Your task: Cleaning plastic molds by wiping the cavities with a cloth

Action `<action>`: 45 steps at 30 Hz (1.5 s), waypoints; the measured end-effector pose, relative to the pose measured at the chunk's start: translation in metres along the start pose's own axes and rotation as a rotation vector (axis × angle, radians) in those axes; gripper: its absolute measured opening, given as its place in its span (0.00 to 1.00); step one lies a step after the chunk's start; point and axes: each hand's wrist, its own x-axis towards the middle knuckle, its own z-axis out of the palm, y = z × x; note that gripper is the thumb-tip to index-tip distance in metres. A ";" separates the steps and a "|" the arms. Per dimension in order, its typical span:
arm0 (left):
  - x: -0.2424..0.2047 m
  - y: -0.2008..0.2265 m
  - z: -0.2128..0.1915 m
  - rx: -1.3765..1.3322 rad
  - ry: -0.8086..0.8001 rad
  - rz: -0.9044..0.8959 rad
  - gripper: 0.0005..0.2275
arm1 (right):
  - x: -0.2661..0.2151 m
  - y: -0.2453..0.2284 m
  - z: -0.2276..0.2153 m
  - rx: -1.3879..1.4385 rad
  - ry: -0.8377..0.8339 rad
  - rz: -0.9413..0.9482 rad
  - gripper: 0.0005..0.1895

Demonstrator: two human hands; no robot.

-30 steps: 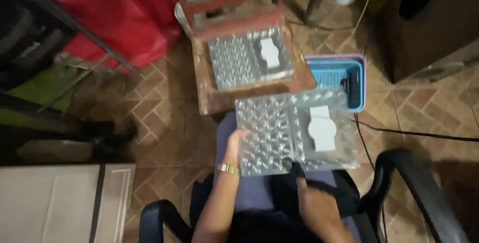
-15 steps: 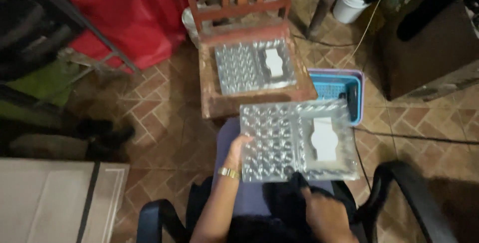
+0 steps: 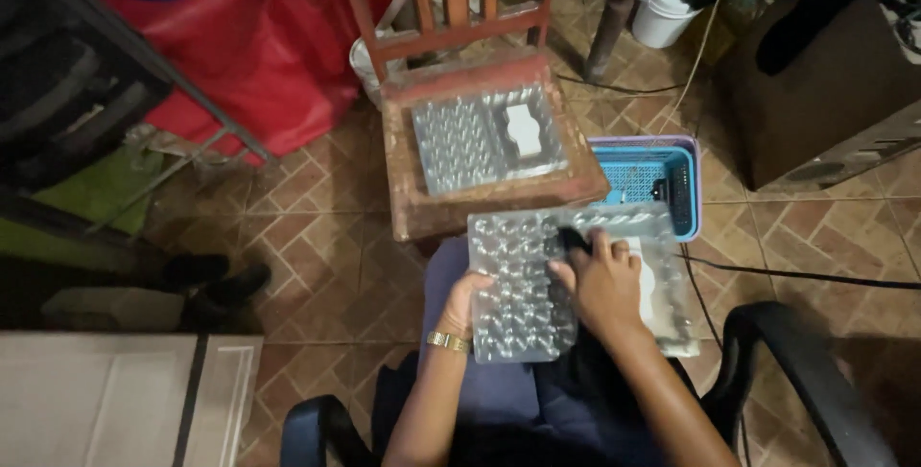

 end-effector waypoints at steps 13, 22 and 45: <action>0.052 -0.012 -0.045 -0.083 0.017 -0.049 0.08 | -0.100 0.003 0.010 0.038 -0.150 -0.039 0.27; 0.049 -0.015 -0.043 -0.059 -0.024 -0.023 0.10 | -0.015 0.002 0.006 0.076 -0.038 -0.011 0.27; 0.070 -0.025 -0.053 -0.101 -0.134 0.018 0.12 | -0.163 0.037 0.052 0.214 0.091 -0.054 0.16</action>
